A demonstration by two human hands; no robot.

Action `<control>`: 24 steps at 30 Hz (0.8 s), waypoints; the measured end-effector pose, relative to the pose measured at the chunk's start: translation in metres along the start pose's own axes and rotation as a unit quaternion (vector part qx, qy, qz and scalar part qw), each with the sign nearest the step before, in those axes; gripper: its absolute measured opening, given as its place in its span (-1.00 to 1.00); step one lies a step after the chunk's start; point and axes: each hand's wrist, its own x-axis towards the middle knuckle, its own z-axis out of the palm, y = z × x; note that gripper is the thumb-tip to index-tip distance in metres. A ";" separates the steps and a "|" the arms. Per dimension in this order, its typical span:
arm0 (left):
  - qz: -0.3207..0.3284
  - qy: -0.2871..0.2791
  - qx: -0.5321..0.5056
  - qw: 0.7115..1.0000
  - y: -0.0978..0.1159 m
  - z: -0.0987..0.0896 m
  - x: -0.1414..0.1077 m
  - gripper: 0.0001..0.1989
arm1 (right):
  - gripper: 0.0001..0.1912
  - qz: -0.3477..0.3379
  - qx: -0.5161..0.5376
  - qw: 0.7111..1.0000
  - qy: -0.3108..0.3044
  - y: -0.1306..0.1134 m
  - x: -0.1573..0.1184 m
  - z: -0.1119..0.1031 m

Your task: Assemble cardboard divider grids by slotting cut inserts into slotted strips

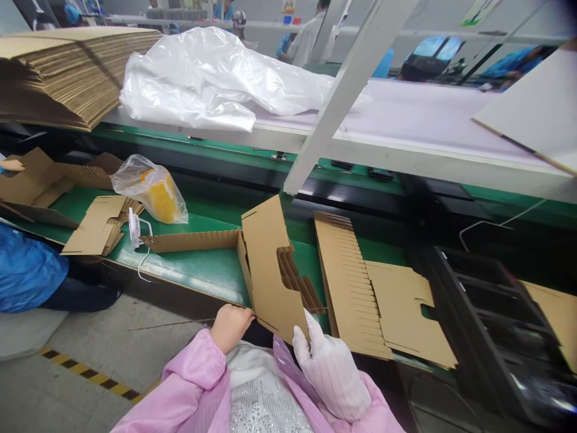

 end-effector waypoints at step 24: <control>-0.046 -0.023 0.006 0.999 0.001 0.003 -0.006 -0.78 | -0.61 0.005 -0.035 0.999 -0.032 -0.018 0.014 -0.001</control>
